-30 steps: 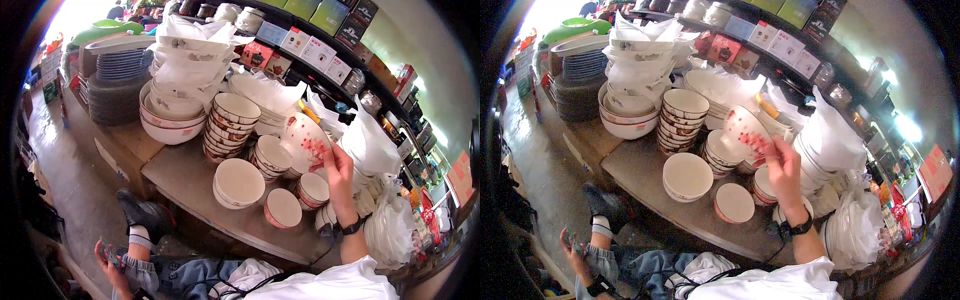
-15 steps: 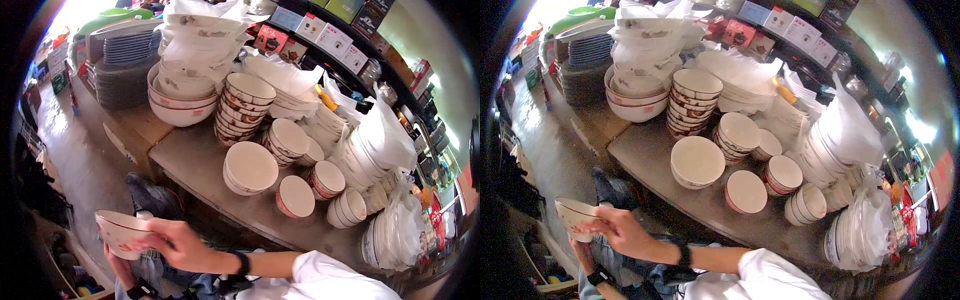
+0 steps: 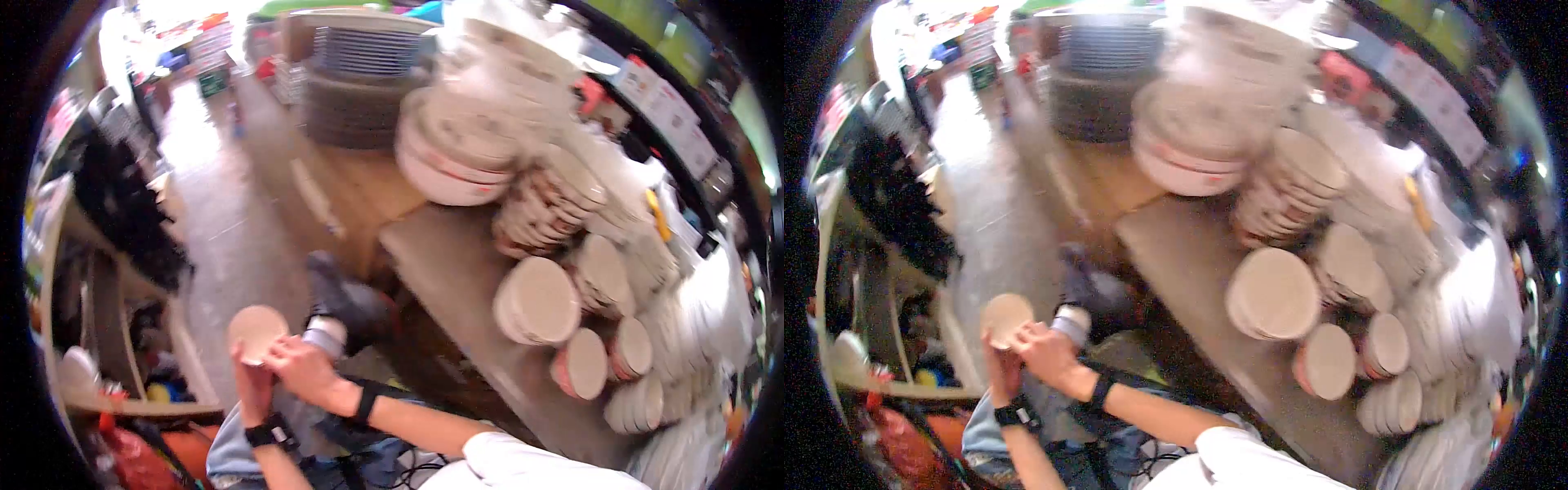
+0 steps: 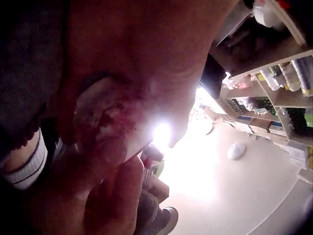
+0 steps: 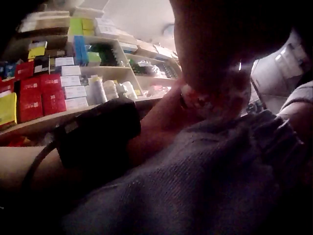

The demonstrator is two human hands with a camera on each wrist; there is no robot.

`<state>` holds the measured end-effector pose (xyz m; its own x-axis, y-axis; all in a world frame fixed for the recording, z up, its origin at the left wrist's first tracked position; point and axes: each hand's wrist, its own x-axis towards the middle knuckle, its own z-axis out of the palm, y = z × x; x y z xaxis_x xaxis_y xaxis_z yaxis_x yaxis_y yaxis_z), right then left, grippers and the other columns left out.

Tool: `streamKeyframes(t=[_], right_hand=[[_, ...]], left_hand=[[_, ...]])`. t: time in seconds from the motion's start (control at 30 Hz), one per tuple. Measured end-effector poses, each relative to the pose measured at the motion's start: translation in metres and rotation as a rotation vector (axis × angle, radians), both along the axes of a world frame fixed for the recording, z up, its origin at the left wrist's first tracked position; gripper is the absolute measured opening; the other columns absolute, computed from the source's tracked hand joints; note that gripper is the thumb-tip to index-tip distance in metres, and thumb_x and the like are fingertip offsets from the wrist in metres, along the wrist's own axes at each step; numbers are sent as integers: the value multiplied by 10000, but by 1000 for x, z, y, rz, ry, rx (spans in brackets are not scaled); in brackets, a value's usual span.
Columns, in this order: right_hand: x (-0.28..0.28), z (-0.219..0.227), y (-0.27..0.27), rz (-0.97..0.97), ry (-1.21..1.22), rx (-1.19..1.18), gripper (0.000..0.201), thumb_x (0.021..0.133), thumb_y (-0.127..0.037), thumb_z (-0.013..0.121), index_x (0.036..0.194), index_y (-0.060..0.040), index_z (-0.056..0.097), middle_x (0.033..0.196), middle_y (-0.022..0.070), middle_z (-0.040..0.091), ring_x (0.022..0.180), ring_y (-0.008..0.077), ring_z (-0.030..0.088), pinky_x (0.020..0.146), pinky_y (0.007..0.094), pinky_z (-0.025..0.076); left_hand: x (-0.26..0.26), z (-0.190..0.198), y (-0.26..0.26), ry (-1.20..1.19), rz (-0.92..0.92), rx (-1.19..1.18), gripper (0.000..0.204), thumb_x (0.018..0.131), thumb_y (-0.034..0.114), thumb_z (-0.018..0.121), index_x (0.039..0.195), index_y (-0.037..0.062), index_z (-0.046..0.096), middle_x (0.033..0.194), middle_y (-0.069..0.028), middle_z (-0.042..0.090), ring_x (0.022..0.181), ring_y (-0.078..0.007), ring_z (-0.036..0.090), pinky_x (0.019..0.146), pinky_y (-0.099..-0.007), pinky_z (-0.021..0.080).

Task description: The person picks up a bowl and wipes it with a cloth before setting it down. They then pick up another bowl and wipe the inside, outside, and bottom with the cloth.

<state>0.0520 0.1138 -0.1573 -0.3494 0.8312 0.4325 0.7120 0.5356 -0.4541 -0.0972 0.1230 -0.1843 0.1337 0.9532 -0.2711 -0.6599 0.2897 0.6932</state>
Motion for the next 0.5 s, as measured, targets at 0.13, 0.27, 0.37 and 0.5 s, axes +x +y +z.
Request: streamKeyframes(t=[0.13, 0.27, 0.37, 0.5], right_hand=[[7, 25, 6, 178, 160, 38, 211, 811, -72, 650, 1019, -77, 685, 1100, 121, 675, 1048, 272, 648, 854, 375, 539], [22, 34, 21, -20, 886, -265, 218, 910, 7, 546, 1102, -44, 636, 1136, 102, 679, 1021, 190, 663, 865, 316, 520], [31, -2, 72, -71, 1035, -434, 322, 960, -66, 519, 1280, -46, 540, 1190, 81, 645, 1080, 172, 612, 897, 317, 504], [15, -44, 110, 292, 1229, -1143, 356, 1009, -202, 496, 1327, -48, 540, 1336, 85, 585, 1229, 192, 538, 987, 324, 465]], left_hand=[[-6, -25, 5, -55, 143, 31, 449, 947, 447, 537, 1198, 77, 575, 1138, -71, 653, 1015, -181, 643, 860, -349, 520], [11, 3, 7, -156, 252, 63, 548, 873, 310, 570, 1319, -4, 516, 1261, -154, 612, 1134, -297, 624, 999, -458, 496], [10, -6, 7, -151, 247, 48, 631, 818, 284, 582, 1358, -27, 481, 1310, -178, 585, 1170, -337, 607, 1030, -482, 481], [11, -1, 9, -112, 199, 51, 631, 813, 301, 571, 1349, -23, 492, 1282, -170, 599, 1150, -323, 619, 1002, -485, 497]])
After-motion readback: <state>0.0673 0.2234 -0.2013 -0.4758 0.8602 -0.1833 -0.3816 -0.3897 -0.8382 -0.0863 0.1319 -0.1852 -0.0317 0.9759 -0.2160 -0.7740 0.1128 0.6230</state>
